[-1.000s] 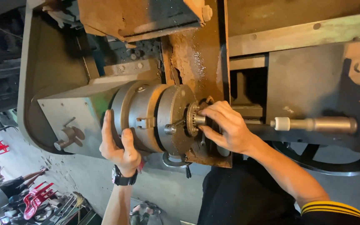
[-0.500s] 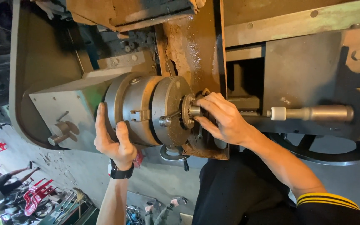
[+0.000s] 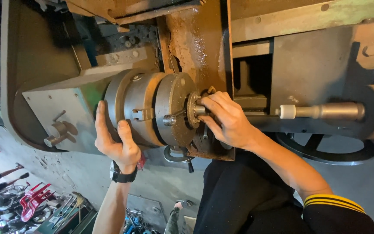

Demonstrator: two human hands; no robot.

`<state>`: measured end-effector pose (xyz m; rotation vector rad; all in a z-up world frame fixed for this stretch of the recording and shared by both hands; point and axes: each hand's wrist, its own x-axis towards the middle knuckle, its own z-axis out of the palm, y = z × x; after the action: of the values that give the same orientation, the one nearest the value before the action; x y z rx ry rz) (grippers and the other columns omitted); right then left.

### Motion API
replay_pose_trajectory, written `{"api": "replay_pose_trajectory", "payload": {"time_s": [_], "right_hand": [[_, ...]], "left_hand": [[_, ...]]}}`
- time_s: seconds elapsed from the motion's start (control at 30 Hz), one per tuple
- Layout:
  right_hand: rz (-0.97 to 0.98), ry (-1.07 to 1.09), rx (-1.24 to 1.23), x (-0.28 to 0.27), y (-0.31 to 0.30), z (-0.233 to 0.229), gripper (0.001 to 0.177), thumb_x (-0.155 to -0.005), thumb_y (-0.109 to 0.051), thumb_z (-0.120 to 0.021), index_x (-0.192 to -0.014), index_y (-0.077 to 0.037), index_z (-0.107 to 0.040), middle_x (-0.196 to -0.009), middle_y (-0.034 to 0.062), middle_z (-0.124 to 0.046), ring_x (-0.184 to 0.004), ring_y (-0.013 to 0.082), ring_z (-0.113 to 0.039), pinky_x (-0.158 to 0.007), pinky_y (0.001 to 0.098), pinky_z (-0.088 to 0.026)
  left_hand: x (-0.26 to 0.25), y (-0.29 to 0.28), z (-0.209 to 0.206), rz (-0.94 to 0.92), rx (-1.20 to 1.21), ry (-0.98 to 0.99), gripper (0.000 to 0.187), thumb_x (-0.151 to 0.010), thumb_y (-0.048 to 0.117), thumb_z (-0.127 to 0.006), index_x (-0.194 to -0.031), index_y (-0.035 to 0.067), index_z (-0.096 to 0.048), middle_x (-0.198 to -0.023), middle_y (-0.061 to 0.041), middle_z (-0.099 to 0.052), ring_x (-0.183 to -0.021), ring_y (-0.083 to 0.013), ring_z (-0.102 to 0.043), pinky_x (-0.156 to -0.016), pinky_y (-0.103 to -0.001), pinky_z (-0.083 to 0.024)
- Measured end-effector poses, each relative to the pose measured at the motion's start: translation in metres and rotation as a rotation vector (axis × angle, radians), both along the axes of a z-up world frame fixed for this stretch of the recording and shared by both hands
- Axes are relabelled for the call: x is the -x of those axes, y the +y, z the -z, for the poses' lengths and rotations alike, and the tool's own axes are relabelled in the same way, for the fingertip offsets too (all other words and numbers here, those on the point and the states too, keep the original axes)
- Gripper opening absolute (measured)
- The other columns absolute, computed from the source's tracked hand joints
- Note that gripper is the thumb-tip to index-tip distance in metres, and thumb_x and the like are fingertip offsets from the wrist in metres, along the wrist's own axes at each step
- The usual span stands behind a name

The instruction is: The person operates a metalworking lathe, using a wrench to tighten bolts on the chuck and adjusting the machine's controls. They then pick up a metal ring from the floor and wipe the chuck with a cloth.

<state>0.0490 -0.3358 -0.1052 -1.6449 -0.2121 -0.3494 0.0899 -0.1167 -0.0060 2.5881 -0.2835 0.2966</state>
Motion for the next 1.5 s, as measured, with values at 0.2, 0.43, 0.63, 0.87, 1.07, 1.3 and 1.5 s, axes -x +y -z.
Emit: {"api": "replay_pose_trajectory", "payload": {"time_s": [0.2,0.43,0.63,0.87,1.07,1.3,1.5], "right_hand": [[0.084,-0.006,-0.024,0.006,0.011,0.002,0.018,-0.085,-0.002,-0.057,-0.099,0.010,-0.055,-0.077,0.0179,-0.052,-0.065,0.0361,-0.052,-0.061,0.0403,-0.045],[0.068,0.000,-0.052,0.005,0.005,0.014,0.028,-0.078,-0.001,-0.068,-0.103,0.007,-0.058,-0.085,0.0184,-0.059,-0.072,0.0358,-0.057,-0.068,0.0400,-0.046],[-0.012,0.364,-0.898,-0.032,-0.001,0.023,0.042,-0.097,-0.037,-0.040,-0.117,-0.003,-0.053,-0.106,0.0109,-0.063,-0.097,0.0126,-0.060,-0.085,0.0283,-0.050],[-0.293,0.754,-0.671,-0.069,0.016,-0.003,0.072,-0.078,-0.062,-0.021,-0.102,-0.011,-0.064,-0.067,0.0003,-0.051,-0.064,0.0110,-0.047,-0.065,0.0270,-0.036],[-0.335,0.689,-0.701,-0.067,0.020,-0.004,0.068,-0.074,-0.068,-0.028,-0.099,-0.015,-0.064,-0.095,0.0103,-0.068,-0.089,0.0189,-0.063,-0.086,0.0336,-0.044],[-0.301,0.547,-0.736,-0.063,0.030,0.010,0.063,-0.081,-0.064,-0.030,-0.103,-0.014,-0.062,-0.098,0.0126,-0.067,-0.096,0.0212,-0.059,-0.091,0.0372,-0.037],[-0.303,0.508,-0.774,-0.063,0.031,0.009,0.063,-0.080,-0.066,-0.031,-0.098,-0.013,-0.061,-0.089,0.0094,-0.067,-0.088,0.0175,-0.061,-0.082,0.0305,-0.044]], "left_hand": [[0.000,0.001,-0.001,0.021,0.001,-0.002,0.041,-0.094,0.015,-0.048,-0.127,-0.009,-0.043,-0.122,-0.028,-0.052,-0.113,-0.0420,-0.049,-0.094,-0.046,-0.041],[-0.005,-0.005,-0.003,0.072,0.025,-0.056,0.040,-0.094,0.014,-0.047,-0.127,-0.008,-0.044,-0.117,-0.028,-0.055,-0.110,-0.0421,-0.051,-0.088,-0.045,-0.045],[-0.001,-0.002,-0.002,0.118,0.013,-0.108,0.036,-0.096,0.015,-0.047,-0.122,-0.009,-0.048,-0.118,-0.030,-0.052,-0.108,-0.0471,-0.049,-0.084,-0.049,-0.047],[0.051,-0.073,0.008,0.026,-0.153,-0.392,0.041,-0.092,0.019,-0.055,-0.127,0.004,-0.039,-0.140,-0.014,-0.034,-0.134,-0.0339,-0.033,-0.115,-0.056,-0.031],[0.071,-0.136,0.026,-0.367,-0.355,-0.068,0.088,-0.082,0.031,-0.071,-0.145,0.004,-0.014,-0.152,-0.017,-0.008,-0.146,-0.0395,-0.010,-0.122,-0.059,-0.017],[0.066,-0.152,0.034,-0.495,-0.454,-0.056,0.083,-0.080,0.018,-0.069,-0.144,0.003,-0.017,-0.152,-0.020,-0.005,-0.145,-0.0428,-0.006,-0.123,-0.062,-0.017],[0.072,-0.147,0.034,-0.471,-0.445,-0.027,0.087,-0.083,0.020,-0.070,-0.147,0.008,-0.012,-0.155,-0.017,-0.002,-0.149,-0.0394,-0.003,-0.124,-0.064,-0.018]]}}
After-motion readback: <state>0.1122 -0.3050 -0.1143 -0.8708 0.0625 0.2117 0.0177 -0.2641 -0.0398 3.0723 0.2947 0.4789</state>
